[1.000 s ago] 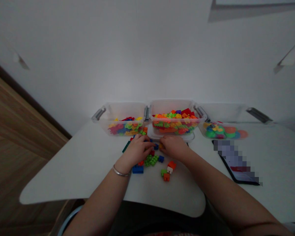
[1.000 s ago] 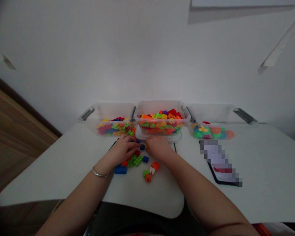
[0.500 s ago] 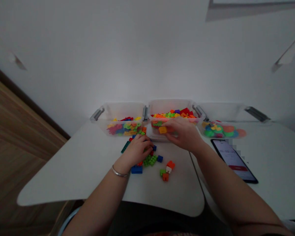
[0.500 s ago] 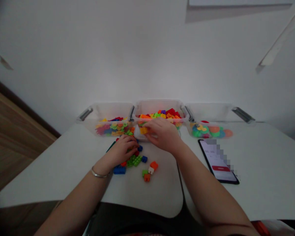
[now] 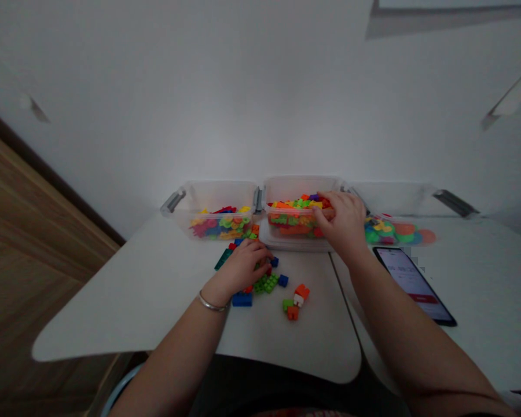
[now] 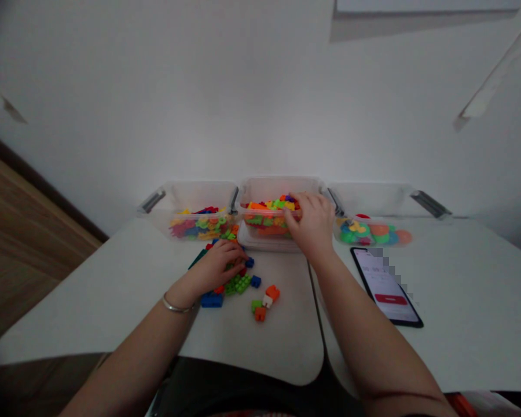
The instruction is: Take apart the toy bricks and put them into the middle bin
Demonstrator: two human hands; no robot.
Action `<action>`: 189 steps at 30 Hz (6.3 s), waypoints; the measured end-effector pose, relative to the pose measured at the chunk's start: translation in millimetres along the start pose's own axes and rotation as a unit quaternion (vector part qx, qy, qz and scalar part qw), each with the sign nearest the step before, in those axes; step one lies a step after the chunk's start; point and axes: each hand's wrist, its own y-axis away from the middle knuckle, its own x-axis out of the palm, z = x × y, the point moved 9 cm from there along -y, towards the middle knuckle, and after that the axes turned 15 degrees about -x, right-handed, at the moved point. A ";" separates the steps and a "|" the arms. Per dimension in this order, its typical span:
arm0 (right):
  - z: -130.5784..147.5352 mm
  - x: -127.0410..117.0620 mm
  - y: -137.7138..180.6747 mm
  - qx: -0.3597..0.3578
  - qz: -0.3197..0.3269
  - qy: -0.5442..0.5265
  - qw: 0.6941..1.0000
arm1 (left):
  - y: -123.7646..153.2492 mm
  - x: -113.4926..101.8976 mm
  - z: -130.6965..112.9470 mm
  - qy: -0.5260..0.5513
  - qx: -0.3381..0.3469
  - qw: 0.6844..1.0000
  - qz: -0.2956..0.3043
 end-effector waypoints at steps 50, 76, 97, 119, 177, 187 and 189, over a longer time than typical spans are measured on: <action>100.9 93.8 59.1 -0.194 0.428 -0.119 0.875 | -2.8 -11.8 11.7 -0.033 -0.081 0.995 -0.047; 24.8 -15.6 -4.8 -0.082 -0.063 -0.079 0.992 | -3.4 -12.4 10.9 -0.030 -0.087 0.995 -0.038; 30.8 14.6 -1.0 -0.132 0.107 0.013 0.985 | -3.4 -12.5 12.1 -0.026 -0.086 0.995 -0.037; 110.7 59.2 47.6 -0.209 0.449 -0.167 0.852 | -1.8 -15.0 11.9 -0.049 -0.093 0.993 -0.047; -6.3 -7.7 -6.5 -0.002 0.004 -0.061 0.998 | 2.0 -11.8 21.9 -0.040 -0.085 0.995 -0.031; 7.5 8.8 -5.6 -0.026 0.094 -0.028 0.995 | 2.0 -12.8 21.1 -0.033 -0.092 0.995 -0.031; 8.8 9.9 -5.9 -0.030 0.110 -0.025 0.993 | 2.2 -12.7 21.1 -0.035 -0.094 0.995 -0.029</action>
